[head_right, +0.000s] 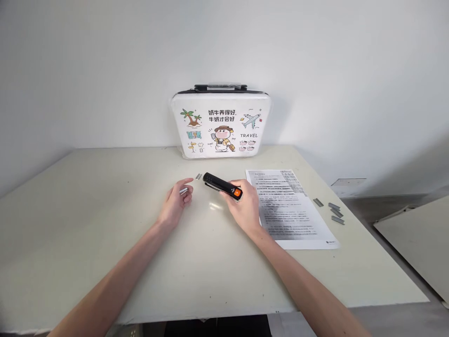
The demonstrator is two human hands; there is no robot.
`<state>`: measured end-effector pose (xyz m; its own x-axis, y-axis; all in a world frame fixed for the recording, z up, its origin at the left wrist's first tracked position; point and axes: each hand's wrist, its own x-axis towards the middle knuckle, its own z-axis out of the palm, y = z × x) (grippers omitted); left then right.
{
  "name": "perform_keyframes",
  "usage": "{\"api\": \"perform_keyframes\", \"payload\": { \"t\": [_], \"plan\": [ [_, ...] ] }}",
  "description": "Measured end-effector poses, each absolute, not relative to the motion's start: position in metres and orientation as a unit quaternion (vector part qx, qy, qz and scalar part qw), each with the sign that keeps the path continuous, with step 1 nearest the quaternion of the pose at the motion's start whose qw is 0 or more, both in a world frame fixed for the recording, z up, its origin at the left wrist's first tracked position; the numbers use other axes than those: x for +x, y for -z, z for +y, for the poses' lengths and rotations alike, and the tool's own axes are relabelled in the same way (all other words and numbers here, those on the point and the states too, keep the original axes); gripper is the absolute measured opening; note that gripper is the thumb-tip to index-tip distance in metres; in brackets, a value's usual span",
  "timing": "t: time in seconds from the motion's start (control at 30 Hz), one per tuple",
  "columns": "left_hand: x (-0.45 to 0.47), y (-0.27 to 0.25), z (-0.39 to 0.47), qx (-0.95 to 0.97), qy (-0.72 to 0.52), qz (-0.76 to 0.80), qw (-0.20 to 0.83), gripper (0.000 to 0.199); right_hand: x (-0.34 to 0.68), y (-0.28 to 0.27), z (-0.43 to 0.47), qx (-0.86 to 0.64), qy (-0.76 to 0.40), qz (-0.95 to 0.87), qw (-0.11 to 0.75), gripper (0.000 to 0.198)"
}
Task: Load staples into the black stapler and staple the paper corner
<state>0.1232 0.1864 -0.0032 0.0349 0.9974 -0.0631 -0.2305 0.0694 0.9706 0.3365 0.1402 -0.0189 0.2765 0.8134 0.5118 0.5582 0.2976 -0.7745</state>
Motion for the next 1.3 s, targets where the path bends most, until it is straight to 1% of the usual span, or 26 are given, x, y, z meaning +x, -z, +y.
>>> {"api": "perform_keyframes", "payload": {
  "t": [0.1, 0.2, 0.4, 0.47, 0.57, 0.67, 0.77, 0.97, 1.17, 1.23, 1.3],
  "plan": [
    [0.118, 0.006, 0.193, 0.344, -0.562, 0.417, 0.626, 0.026, 0.339, 0.023, 0.143, -0.613, -0.149, -0.567, 0.529, 0.025],
    [0.113, 0.008, 0.198, 0.288, -0.579, 0.386, 0.658, 0.021, 0.339, 0.025, 0.145, -0.638, -0.157, -0.56, 0.505, 0.024],
    [0.111, 0.011, 0.204, 0.232, -0.597, 0.358, 0.68, 0.019, 0.344, 0.031, 0.147, -0.655, -0.193, -0.557, 0.472, 0.034],
    [0.111, 0.012, 0.205, 0.215, -0.604, 0.354, 0.68, 0.018, 0.345, 0.034, 0.15, -0.656, -0.189, -0.557, 0.473, 0.036],
    [0.109, 0.013, 0.206, 0.186, -0.607, 0.351, 0.688, 0.016, 0.34, 0.039, 0.16, -0.641, -0.166, -0.585, 0.469, 0.034],
    [0.105, 0.013, 0.207, 0.168, -0.603, 0.344, 0.7, 0.017, 0.326, 0.044, 0.182, -0.62, -0.143, -0.632, 0.442, 0.032],
    [0.103, 0.013, 0.208, 0.155, -0.599, 0.334, 0.711, 0.02, 0.306, 0.048, 0.211, -0.632, -0.135, -0.638, 0.418, 0.03],
    [0.101, 0.011, 0.207, 0.152, -0.601, 0.319, 0.717, 0.024, 0.269, 0.052, 0.256, -0.613, -0.161, -0.645, 0.427, 0.031],
    [0.099, 0.01, 0.208, 0.15, -0.61, 0.325, 0.707, 0.027, 0.263, 0.048, 0.259, -0.544, -0.206, -0.682, 0.443, 0.034],
    [0.099, 0.009, 0.208, 0.152, -0.612, 0.329, 0.703, 0.028, 0.267, 0.049, 0.249, -0.534, -0.215, -0.682, 0.451, 0.04],
    [0.102, 0.008, 0.207, 0.158, -0.607, 0.333, 0.704, 0.03, 0.272, 0.05, 0.234, -0.535, -0.196, -0.668, 0.479, 0.049]
  ]
}}
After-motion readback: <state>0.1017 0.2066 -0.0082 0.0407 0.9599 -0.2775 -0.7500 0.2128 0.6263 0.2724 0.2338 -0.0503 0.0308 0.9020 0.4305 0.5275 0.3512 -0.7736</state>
